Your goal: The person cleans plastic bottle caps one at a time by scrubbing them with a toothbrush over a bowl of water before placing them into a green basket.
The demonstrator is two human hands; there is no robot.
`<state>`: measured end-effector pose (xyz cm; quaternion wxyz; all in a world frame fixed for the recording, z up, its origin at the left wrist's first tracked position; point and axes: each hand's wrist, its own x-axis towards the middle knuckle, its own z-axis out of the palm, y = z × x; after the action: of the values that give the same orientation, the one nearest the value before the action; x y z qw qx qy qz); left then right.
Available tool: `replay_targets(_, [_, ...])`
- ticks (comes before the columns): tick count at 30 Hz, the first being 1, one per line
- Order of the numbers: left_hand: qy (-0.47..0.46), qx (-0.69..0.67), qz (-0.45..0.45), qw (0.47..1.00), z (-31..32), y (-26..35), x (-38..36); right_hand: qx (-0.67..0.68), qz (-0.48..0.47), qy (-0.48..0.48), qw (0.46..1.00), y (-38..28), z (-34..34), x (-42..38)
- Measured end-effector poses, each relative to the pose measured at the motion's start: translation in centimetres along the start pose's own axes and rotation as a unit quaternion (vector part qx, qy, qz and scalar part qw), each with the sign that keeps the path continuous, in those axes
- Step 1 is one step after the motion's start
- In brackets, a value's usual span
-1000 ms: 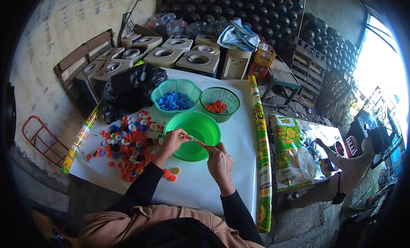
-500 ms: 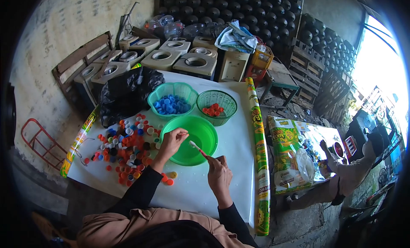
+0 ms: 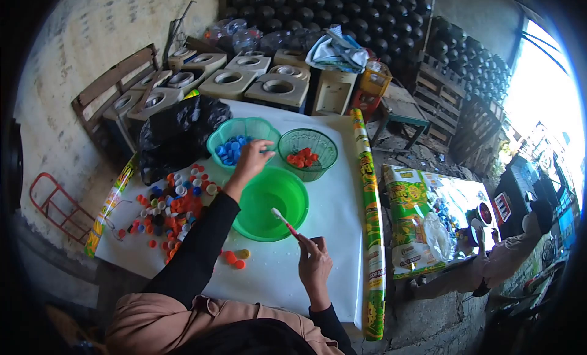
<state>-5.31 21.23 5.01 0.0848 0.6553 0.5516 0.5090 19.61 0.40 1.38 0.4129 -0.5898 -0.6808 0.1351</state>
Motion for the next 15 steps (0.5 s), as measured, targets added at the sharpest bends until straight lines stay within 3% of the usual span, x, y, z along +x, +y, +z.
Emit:
replay_targets(3, [0.066,0.001,-0.039,0.997,-6.0,-3.8,-3.1,0.002,-0.01,0.006,1.0,0.5,0.4,-0.1])
replay_targets(5, [0.081,0.066,-0.122,0.987,-10.1,-7.2,-5.4,0.0,-0.007,0.003,1.0,0.3,0.5,-0.1])
replay_targets(6, [0.088,0.132,-0.094,0.983,-11.9,-9.7,-6.7,-0.003,-0.016,0.007,1.0,0.5,0.7,-0.1])
replay_targets(9, [0.015,0.155,-0.18,0.971,-15.5,-14.2,-9.6,-0.001,-0.027,-0.002,1.0,0.4,0.6,-0.1])
replay_targets(12, [-0.036,0.194,-0.2,0.96,-15.5,-13.2,-10.6,0.002,-0.04,0.001,0.999,0.6,0.8,-0.2])
replay_targets(15, [-0.042,0.288,-0.065,0.954,-14.0,-13.1,-11.7,-0.009,-0.044,-0.005,0.999,0.6,0.6,-0.1])
